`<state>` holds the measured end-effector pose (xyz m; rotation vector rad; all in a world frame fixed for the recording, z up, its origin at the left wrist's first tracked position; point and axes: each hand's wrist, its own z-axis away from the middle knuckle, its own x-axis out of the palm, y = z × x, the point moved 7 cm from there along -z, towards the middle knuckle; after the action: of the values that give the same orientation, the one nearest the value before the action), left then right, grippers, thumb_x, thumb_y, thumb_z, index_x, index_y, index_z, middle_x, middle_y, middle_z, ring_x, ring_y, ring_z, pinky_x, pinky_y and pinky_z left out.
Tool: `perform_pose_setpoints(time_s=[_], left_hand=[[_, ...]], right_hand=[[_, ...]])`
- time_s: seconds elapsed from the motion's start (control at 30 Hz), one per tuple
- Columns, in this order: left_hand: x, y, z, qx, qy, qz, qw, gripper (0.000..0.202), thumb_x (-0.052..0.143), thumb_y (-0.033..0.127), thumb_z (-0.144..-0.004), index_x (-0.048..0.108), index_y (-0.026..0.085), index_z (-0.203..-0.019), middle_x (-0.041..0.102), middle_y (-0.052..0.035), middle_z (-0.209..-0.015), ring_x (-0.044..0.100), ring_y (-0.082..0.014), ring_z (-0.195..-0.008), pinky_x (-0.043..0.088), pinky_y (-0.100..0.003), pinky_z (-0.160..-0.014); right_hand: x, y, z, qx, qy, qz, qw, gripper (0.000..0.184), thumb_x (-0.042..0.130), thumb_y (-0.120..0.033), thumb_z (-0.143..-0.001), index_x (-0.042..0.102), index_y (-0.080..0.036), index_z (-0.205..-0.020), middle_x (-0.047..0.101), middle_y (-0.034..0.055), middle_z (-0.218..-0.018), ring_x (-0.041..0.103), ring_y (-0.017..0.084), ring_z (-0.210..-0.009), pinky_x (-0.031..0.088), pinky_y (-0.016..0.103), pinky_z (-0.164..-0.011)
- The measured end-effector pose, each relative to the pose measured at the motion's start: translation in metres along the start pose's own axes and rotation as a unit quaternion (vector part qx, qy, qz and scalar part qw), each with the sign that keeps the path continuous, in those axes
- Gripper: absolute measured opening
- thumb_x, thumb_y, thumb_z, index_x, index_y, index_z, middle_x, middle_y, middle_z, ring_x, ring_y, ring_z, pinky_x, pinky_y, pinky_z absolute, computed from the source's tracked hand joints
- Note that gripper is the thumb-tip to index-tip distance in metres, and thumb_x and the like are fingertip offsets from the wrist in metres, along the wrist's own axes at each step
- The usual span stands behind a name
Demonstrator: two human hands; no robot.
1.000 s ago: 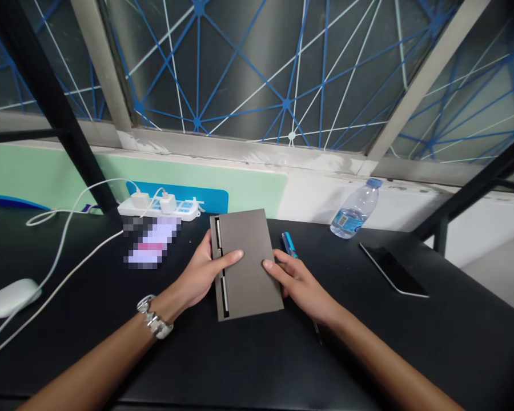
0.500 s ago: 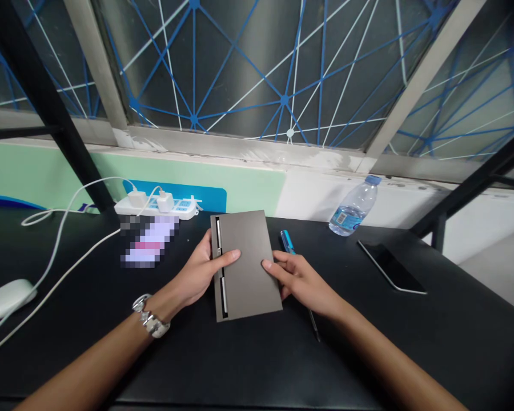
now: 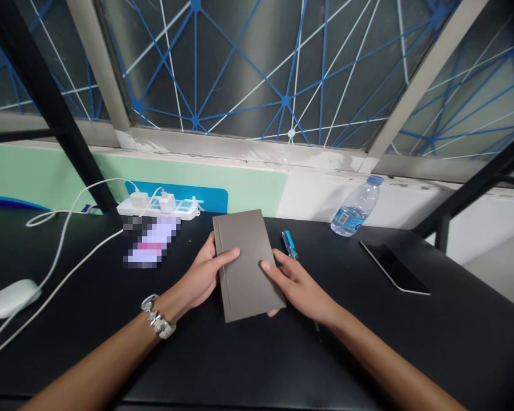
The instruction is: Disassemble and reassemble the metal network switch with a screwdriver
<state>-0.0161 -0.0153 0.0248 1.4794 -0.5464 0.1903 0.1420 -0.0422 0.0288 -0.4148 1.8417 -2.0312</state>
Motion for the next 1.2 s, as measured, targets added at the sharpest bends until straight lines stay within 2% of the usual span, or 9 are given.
perform_pose_setpoints(time_s=[0.13, 0.27, 0.37, 0.43, 0.5, 0.57, 0.7, 0.87, 1.2], left_hand=[[-0.003, 0.004, -0.002, 0.007, 0.028, 0.01, 1.0, 0.058, 0.073, 0.026, -0.078, 0.05, 0.019, -0.131, 0.064, -0.0119, -0.123, 0.061, -0.0301, -0.112, 0.049, -0.041, -0.094], [-0.002, 0.007, -0.006, 0.0, 0.013, -0.012, 1.0, 0.053, 0.063, 0.038, -0.086, 0.051, 0.018, -0.134, 0.064, -0.0133, -0.122, 0.061, -0.0322, -0.111, 0.048, -0.044, -0.093], [-0.011, 0.017, -0.012, 0.042, 0.012, -0.142, 0.989, 0.047, 0.045, 0.052, -0.094, 0.058, 0.021, -0.127, 0.065, -0.0117, -0.119, 0.06, -0.0298, -0.11, 0.047, -0.042, -0.092], [-0.022, 0.034, -0.015, 0.109, 0.031, -0.33, 0.937, 0.042, 0.041, 0.051, -0.095, 0.066, 0.021, -0.112, 0.067, -0.01, -0.108, 0.061, -0.0276, -0.102, 0.047, -0.038, -0.086], [-0.034, 0.054, -0.016, 0.188, 0.049, -0.52, 0.832, 0.031, 0.049, 0.044, -0.092, 0.069, 0.021, -0.095, 0.067, -0.0079, -0.096, 0.06, -0.0248, -0.089, 0.047, -0.036, -0.081], [-0.052, 0.066, -0.018, 0.211, 0.06, -0.629, 0.746, 0.021, 0.054, 0.036, -0.087, 0.067, 0.02, -0.089, 0.065, -0.0069, -0.088, 0.06, -0.0229, -0.08, 0.046, -0.035, -0.078], [-0.087, 0.073, -0.024, 0.183, 0.073, -0.71, 0.676, 0.015, 0.053, 0.024, -0.081, 0.066, 0.019, -0.086, 0.066, -0.0086, -0.087, 0.061, -0.0238, -0.078, 0.048, -0.035, -0.075], [-0.096, 0.063, -0.029, 0.146, 0.073, -0.725, 0.669, 0.025, 0.053, 0.021, -0.079, 0.07, 0.017, -0.097, 0.068, -0.0125, -0.097, 0.065, -0.0261, -0.083, 0.05, -0.036, -0.078], [-0.086, 0.049, -0.035, 0.143, 0.054, -0.752, 0.641, 0.03, 0.042, 0.018, -0.086, 0.071, 0.018, -0.092, 0.07, -0.0132, -0.088, 0.065, -0.0263, -0.081, 0.046, -0.034, -0.074]], right_hand=[[0.017, -0.01, 0.009, 0.013, -0.093, -0.137, 0.986, 0.07, 0.064, -0.029, -0.081, 0.033, -0.03, -0.143, 0.058, 0.0111, -0.128, 0.067, 0.028, -0.098, 0.064, 0.037, -0.059], [0.02, -0.015, 0.013, 0.017, -0.112, -0.175, 0.978, 0.078, 0.066, -0.02, -0.077, 0.031, -0.027, -0.146, 0.063, 0.01, -0.12, 0.068, 0.026, -0.097, 0.062, 0.046, -0.079], [0.011, -0.017, 0.011, 0.004, -0.071, -0.137, 0.988, 0.071, 0.066, -0.024, -0.081, 0.035, -0.025, -0.145, 0.068, 0.01, -0.113, 0.07, 0.026, -0.093, 0.061, 0.047, -0.08], [0.001, -0.02, 0.009, -0.019, -0.039, -0.1, 0.994, 0.069, 0.067, -0.028, -0.083, 0.037, -0.026, -0.145, 0.069, 0.0097, -0.112, 0.07, 0.027, -0.095, 0.061, 0.046, -0.079], [-0.01, -0.025, 0.008, -0.061, 0.003, -0.053, 0.997, 0.067, 0.066, -0.032, -0.084, 0.038, -0.026, -0.145, 0.069, 0.0095, -0.114, 0.069, 0.027, -0.098, 0.06, 0.046, -0.081], [-0.023, -0.032, 0.008, -0.126, 0.058, 0.014, 0.99, 0.063, 0.064, -0.033, -0.087, 0.04, -0.024, -0.144, 0.068, 0.0094, -0.119, 0.066, 0.027, -0.106, 0.056, 0.046, -0.091], [-0.042, -0.041, 0.015, -0.206, 0.179, 0.224, 0.936, 0.054, 0.061, -0.033, -0.09, 0.049, -0.024, -0.141, 0.068, 0.0064, -0.122, 0.062, 0.03, -0.114, 0.048, 0.051, -0.103], [-0.031, -0.046, 0.019, -0.271, 0.162, 0.396, 0.862, 0.048, 0.054, -0.022, -0.091, 0.054, -0.028, -0.139, 0.062, 0.0024, -0.134, 0.06, 0.028, -0.12, 0.042, 0.051, -0.11], [-0.02, -0.031, 0.012, -0.274, 0.111, 0.489, 0.821, 0.056, 0.047, -0.013, -0.089, 0.051, -0.031, -0.142, 0.059, 0.0011, -0.138, 0.056, 0.024, -0.126, 0.046, 0.047, -0.108]])
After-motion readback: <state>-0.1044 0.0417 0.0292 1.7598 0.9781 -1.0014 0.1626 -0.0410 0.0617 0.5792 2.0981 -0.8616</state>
